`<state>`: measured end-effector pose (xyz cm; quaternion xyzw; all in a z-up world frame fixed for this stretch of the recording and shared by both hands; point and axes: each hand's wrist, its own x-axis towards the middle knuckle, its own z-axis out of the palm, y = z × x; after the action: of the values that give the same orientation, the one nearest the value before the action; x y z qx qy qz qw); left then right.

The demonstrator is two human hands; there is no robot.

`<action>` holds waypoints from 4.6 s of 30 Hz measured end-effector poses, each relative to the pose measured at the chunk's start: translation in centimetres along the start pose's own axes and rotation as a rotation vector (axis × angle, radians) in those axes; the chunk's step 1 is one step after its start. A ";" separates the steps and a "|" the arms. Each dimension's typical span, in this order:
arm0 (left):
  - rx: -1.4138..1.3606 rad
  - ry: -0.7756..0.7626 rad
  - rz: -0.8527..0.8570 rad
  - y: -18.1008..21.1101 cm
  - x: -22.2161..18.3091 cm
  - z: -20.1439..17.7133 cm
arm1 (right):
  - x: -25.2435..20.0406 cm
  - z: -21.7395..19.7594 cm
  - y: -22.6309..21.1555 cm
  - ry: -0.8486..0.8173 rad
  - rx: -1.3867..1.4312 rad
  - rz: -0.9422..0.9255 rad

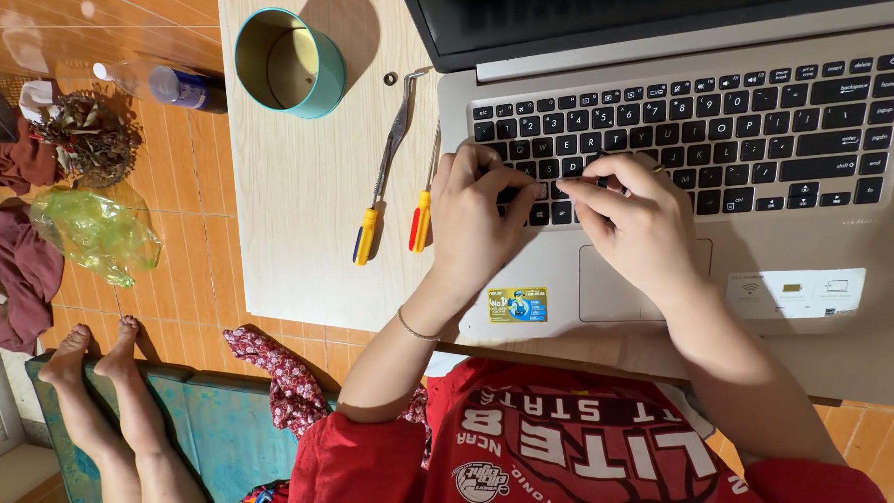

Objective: Replacing or reassembling individual key caps on a laptop keyboard.

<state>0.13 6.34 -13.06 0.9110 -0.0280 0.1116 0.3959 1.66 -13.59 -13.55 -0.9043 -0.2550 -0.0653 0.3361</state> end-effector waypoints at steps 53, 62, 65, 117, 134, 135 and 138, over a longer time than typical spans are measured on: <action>0.267 -0.174 0.359 -0.6 -2.7 -2.7 | -1.8 0.2 -2.5 -0.140 -0.364 -0.061; 0.240 -0.185 0.361 -1.0 -2.8 -2.8 | -2.0 0.5 -3.3 -0.140 -0.412 -0.056; 0.168 -0.195 0.314 -0.4 -2.4 -3.3 | -2.0 0.5 -2.9 -0.127 -0.372 -0.064; -1.204 -0.316 -0.278 0.9 -5.1 -1.8 | -2.6 -1.3 -0.5 -0.080 0.746 0.204; -1.232 -0.294 -0.487 0.9 -5.3 -0.9 | -2.4 -1.1 -0.4 -0.092 0.872 0.149; -1.239 -0.301 -0.513 1.1 -5.3 -1.0 | -2.5 -1.1 -0.4 -0.089 0.889 0.154; -1.344 -0.281 -0.510 1.0 -5.5 -0.7 | -1.7 -1.6 -1.1 -0.124 0.859 0.088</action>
<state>-5.50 5.96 -13.12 0.4555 0.0723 -0.1431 0.8757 -0.24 -14.61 -12.14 -0.6945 -0.2398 0.1154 0.6685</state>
